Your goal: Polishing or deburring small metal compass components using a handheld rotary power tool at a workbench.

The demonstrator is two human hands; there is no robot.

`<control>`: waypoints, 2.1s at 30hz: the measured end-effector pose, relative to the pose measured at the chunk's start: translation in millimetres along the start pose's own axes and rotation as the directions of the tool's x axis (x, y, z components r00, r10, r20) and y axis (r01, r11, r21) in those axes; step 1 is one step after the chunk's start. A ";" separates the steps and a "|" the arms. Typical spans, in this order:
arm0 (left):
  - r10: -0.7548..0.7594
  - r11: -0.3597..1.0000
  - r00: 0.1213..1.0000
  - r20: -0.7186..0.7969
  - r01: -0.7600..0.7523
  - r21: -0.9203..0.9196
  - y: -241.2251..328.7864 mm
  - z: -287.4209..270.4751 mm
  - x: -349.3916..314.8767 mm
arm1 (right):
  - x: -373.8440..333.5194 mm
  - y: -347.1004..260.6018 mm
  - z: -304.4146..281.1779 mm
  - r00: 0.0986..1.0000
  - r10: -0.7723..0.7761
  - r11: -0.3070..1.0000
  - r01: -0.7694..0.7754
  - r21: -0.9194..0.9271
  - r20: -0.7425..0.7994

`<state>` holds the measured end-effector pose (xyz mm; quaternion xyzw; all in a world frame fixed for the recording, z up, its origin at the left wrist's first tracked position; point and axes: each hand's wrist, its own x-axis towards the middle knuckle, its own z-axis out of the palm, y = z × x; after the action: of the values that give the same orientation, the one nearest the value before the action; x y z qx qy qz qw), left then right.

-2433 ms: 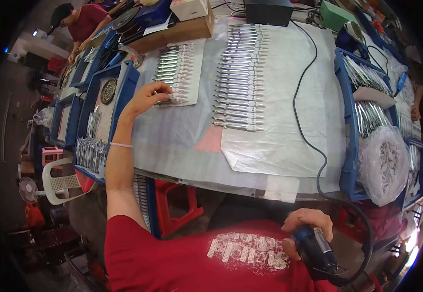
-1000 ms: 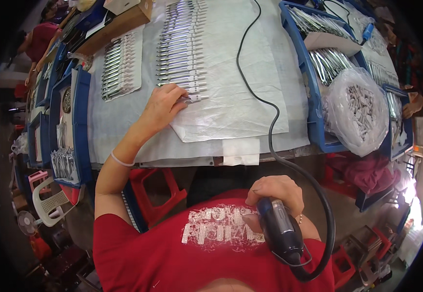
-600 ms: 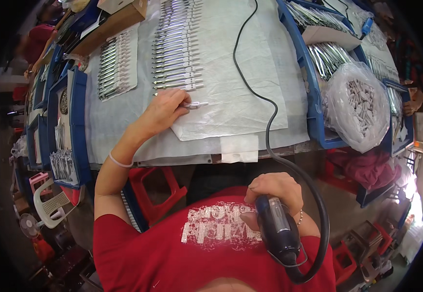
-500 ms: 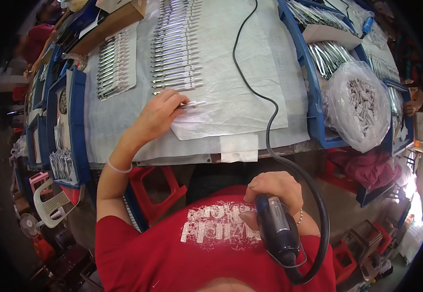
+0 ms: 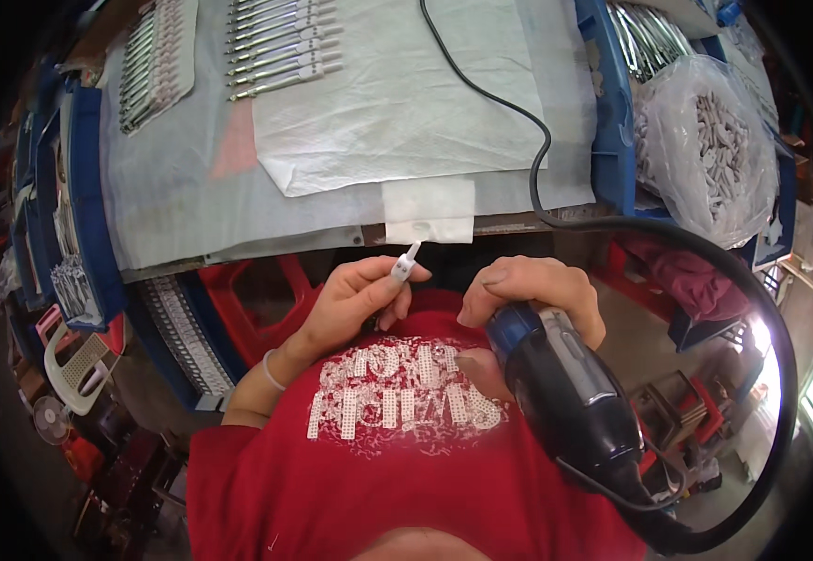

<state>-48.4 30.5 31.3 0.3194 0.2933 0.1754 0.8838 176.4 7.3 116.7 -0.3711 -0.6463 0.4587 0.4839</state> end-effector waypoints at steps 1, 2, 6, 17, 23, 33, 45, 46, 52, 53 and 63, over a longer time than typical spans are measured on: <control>-0.037 0.998 0.999 -0.010 0.036 -0.050 -6.5 1.0 2.9 | -0.2 1.2 -0.3 1.000 0.002 1.000 -0.002 0.012 0.019; -0.011 0.994 1.000 -0.010 0.010 -0.111 -13.8 2.6 5.2 | -1.2 1.4 0.6 1.000 0.010 1.000 -0.010 0.014 0.028; -0.049 0.974 0.999 0.014 0.051 -0.222 -28.7 1.9 18.4 | -13.7 5.8 5.3 0.989 0.150 0.988 -0.151 -0.028 -0.015; -0.112 0.790 0.994 0.005 0.092 -0.606 -45.9 2.3 34.6 | -0.3 36.5 28.3 0.815 0.490 0.868 -0.490 0.085 -0.308; -0.068 0.852 0.996 -0.066 0.024 -0.522 -46.5 7.4 32.7 | 9.0 45.9 22.9 0.754 0.631 0.721 -0.657 -0.219 -0.185; -0.125 0.811 0.982 -0.140 0.020 -0.585 -40.3 14.9 31.8 | 9.6 51.2 22.1 0.693 0.692 0.698 -0.714 -0.058 -0.204; -0.118 0.784 0.976 -0.182 -0.021 -0.621 -49.1 17.5 32.7 | 7.9 50.4 11.6 0.768 0.634 0.752 -0.640 -0.159 -0.094; -0.109 0.790 0.977 -0.184 -0.027 -0.612 -49.3 17.9 32.4 | 6.0 52.4 11.6 0.768 0.634 0.751 -0.640 -0.160 -0.096; -0.111 0.747 0.983 -0.145 -0.014 -0.665 -49.5 19.1 32.2 | 0.5 60.1 12.7 0.801 0.590 0.777 -0.596 -0.202 -0.096; -0.120 0.741 0.982 -0.143 -0.007 -0.672 -48.8 19.5 32.6 | 0.1 59.9 12.3 0.801 0.591 0.776 -0.597 -0.203 -0.097; -0.094 0.790 0.982 -0.163 -0.026 -0.613 -51.7 18.6 34.0 | 6.3 56.1 15.0 0.780 0.620 0.759 -0.625 -0.186 -0.090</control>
<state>-4.3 0.9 -5.4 -0.0070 0.3073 0.2738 0.9113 162.3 26.6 63.4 -0.6177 -0.5246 0.5196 0.2707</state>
